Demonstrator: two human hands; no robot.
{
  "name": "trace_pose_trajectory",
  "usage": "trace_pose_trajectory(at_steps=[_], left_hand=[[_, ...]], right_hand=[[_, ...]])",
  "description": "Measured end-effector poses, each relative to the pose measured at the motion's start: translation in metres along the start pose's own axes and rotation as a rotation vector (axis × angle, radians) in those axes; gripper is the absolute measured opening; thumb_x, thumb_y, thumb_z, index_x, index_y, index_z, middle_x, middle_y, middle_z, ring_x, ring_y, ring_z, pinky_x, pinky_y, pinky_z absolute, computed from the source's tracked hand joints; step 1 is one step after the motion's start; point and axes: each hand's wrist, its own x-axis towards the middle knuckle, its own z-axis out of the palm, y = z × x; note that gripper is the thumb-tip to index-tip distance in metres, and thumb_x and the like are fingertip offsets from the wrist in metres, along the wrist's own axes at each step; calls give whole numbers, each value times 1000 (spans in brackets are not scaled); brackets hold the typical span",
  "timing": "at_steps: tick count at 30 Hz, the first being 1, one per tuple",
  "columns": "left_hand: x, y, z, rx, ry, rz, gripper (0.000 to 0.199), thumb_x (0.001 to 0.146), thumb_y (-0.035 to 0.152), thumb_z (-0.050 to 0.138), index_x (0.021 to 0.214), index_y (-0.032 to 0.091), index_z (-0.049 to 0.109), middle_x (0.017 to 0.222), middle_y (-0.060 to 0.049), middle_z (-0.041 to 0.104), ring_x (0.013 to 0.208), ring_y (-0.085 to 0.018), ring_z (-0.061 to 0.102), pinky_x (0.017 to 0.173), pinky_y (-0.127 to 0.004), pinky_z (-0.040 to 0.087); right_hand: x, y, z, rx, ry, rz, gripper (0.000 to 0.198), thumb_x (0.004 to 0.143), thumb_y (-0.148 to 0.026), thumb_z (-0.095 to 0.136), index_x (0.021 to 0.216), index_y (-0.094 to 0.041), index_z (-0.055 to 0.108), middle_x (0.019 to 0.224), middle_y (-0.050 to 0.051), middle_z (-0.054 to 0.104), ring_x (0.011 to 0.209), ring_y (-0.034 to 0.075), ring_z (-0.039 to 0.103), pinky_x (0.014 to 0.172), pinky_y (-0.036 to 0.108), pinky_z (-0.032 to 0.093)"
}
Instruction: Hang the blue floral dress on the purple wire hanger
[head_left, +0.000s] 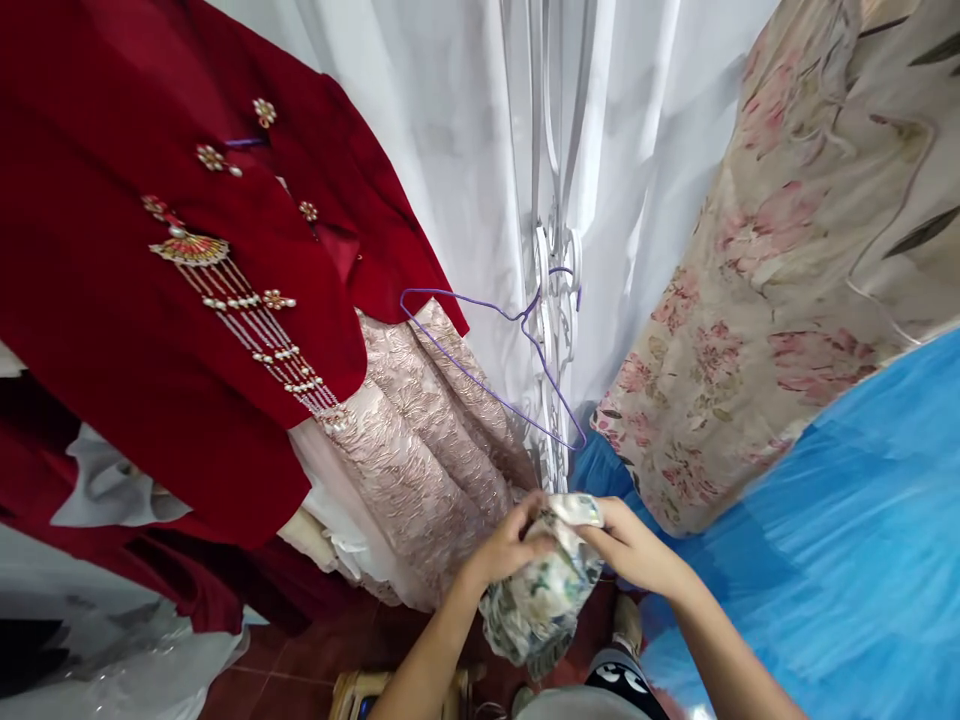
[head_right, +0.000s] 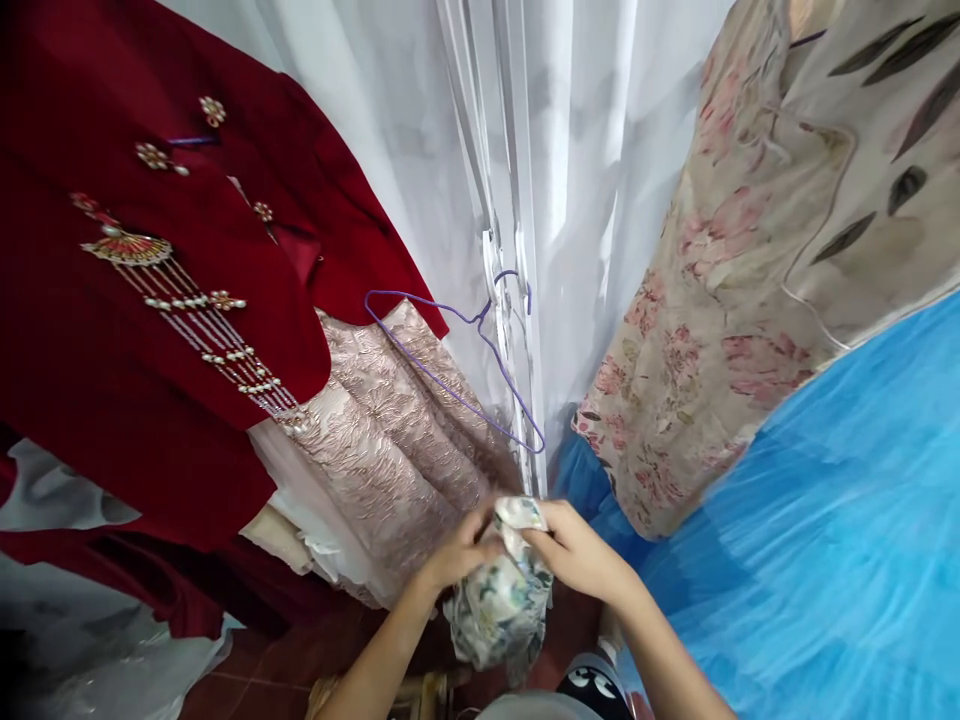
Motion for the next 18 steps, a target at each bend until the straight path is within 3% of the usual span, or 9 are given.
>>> trace_pose_trajectory(at_steps=[3,7,11,13,18], left_hand=[[-9,-13,8,31,-121,-156,46,79,60,72,93,17,71,91,-5,72,86,-23,65,77,-31,55],[-9,5,-11,157,94,-121,32,89,46,62,94,16,71,88,-3,73,82,-21,66,74,-29,53],[-9,46,-64,385,335,-17,16,85,27,61,94,18,70,91,-3,73,87,-20,67,78,-28,51],[-11,62,-96,567,398,5,16,82,22,57,90,20,71,88,-2,73,85,-20,66,79,-29,51],[-10,73,-170,1008,292,-75,23,69,16,55,82,22,72,90,-4,72,93,-24,63,93,-37,48]], right_hand=[[-4,-1,-48,-58,208,-106,22,92,-32,57,76,-20,68,74,4,66,66,19,56,65,29,46],[44,7,-88,-47,448,-164,16,85,-33,62,81,-21,69,81,4,68,76,21,60,74,30,47],[113,14,-77,114,435,-86,24,86,-42,57,77,-20,64,76,1,64,81,20,59,81,29,47],[129,13,-65,237,378,10,31,85,-49,59,76,-20,64,74,1,65,79,21,59,78,30,48],[109,3,-67,412,278,175,39,71,-56,75,78,-18,68,71,3,70,71,23,64,68,30,50]])
